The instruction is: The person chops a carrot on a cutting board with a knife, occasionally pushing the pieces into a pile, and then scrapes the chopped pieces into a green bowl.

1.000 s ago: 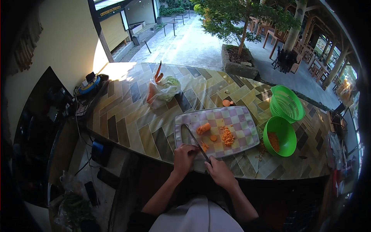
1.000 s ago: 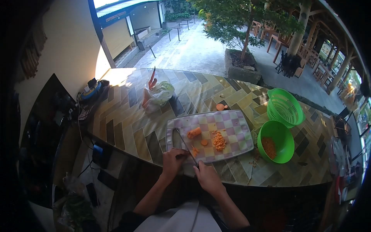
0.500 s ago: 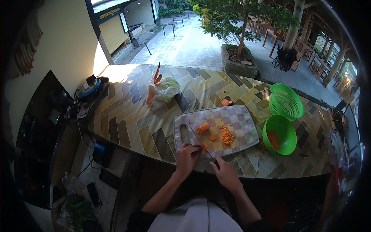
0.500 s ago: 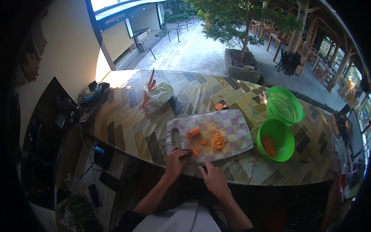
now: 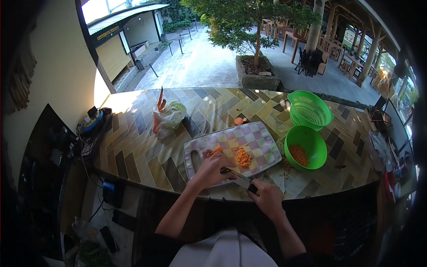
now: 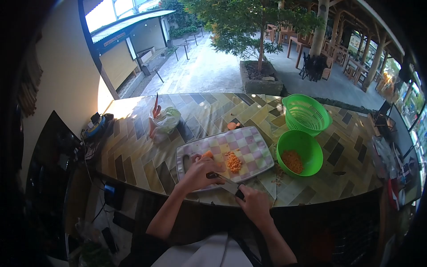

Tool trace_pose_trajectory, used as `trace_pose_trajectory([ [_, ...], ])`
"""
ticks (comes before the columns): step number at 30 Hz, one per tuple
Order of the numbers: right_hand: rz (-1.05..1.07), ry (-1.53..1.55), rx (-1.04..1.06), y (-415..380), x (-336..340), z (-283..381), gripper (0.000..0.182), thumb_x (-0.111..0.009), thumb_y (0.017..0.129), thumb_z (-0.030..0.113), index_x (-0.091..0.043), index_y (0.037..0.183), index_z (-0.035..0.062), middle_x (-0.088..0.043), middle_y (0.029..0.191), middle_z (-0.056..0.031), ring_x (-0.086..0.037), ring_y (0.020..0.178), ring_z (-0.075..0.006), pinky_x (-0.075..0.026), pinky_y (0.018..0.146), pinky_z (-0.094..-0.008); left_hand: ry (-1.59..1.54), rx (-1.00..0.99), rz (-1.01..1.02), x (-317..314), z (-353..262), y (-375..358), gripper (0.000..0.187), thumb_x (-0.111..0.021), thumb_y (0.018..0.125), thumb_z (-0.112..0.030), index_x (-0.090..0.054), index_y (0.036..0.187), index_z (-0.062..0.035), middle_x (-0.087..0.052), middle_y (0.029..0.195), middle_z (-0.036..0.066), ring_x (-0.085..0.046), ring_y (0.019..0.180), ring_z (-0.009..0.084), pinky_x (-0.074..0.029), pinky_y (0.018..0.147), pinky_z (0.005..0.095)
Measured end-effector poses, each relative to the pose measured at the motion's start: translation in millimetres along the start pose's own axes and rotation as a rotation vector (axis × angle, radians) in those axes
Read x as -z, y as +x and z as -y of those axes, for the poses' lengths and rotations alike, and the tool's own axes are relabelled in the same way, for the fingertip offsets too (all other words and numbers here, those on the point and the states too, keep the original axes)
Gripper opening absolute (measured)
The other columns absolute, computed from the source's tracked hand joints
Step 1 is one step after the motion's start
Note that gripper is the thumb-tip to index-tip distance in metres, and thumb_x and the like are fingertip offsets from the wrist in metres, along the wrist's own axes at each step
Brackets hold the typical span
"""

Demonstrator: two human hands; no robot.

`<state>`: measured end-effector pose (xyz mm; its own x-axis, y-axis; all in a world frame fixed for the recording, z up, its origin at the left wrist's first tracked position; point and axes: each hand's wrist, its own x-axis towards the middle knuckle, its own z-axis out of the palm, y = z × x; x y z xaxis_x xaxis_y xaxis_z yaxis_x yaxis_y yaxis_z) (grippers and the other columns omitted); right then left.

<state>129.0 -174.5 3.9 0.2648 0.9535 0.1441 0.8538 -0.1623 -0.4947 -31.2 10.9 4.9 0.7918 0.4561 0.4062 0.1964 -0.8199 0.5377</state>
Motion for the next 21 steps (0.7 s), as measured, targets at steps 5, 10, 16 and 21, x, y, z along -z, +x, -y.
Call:
trace_pose_trajectory([
  [5, 0.004, -0.046, 0.032, -4, 0, -5, 0.030, -0.074, 0.081, 0.029, -0.065, 0.101, 0.0083, -0.067, 0.078, -0.0128, -0.067, 0.076, -0.0339, -0.051, 0.067, -0.0454, -0.100, 0.114, 0.268, 1, 9, 16, 0.021, -0.079, 0.078, -0.028, -0.077, 0.085, -0.0085, -0.072, 0.088, 0.006, -0.065, 0.081, 0.0209, -0.024, 0.100, 0.0379],
  [10, 0.012, -0.004, -0.006, -8, 4, -9, 0.032, -0.075, 0.079, 0.028, -0.066, 0.102, 0.0073, -0.069, 0.082, -0.0136, -0.068, 0.079, -0.0336, -0.052, 0.070, -0.0436, -0.228, 0.268, 0.025, 6, 10, 16, 0.016, -0.076, 0.081, -0.018, -0.075, 0.087, -0.0035, -0.070, 0.079, 0.011, -0.064, 0.077, 0.0246, -0.042, 0.085, 0.0353],
  [16, -0.041, -0.020, 0.034, -19, 10, -22, 0.033, -0.076, 0.077, 0.024, -0.066, 0.104, 0.0062, -0.067, 0.080, -0.0129, -0.067, 0.076, -0.0333, -0.051, 0.068, -0.0438, -0.092, 0.249, -0.184, 2, 33, -9, 0.013, -0.074, 0.082, -0.014, -0.075, 0.087, -0.0019, -0.070, 0.079, 0.010, -0.063, 0.077, 0.0261, -0.045, 0.075, 0.0365],
  [21, -0.025, -0.028, 0.011, -23, 17, -25, 0.034, -0.076, 0.077, 0.023, -0.065, 0.104, 0.0067, -0.067, 0.079, -0.0119, -0.067, 0.075, -0.0327, -0.051, 0.068, -0.0439, 0.073, 0.194, -0.076, 6, 32, -20, 0.013, -0.075, 0.082, -0.017, -0.076, 0.088, -0.0053, -0.071, 0.082, 0.008, -0.063, 0.082, 0.0263, -0.042, 0.083, 0.0382],
])
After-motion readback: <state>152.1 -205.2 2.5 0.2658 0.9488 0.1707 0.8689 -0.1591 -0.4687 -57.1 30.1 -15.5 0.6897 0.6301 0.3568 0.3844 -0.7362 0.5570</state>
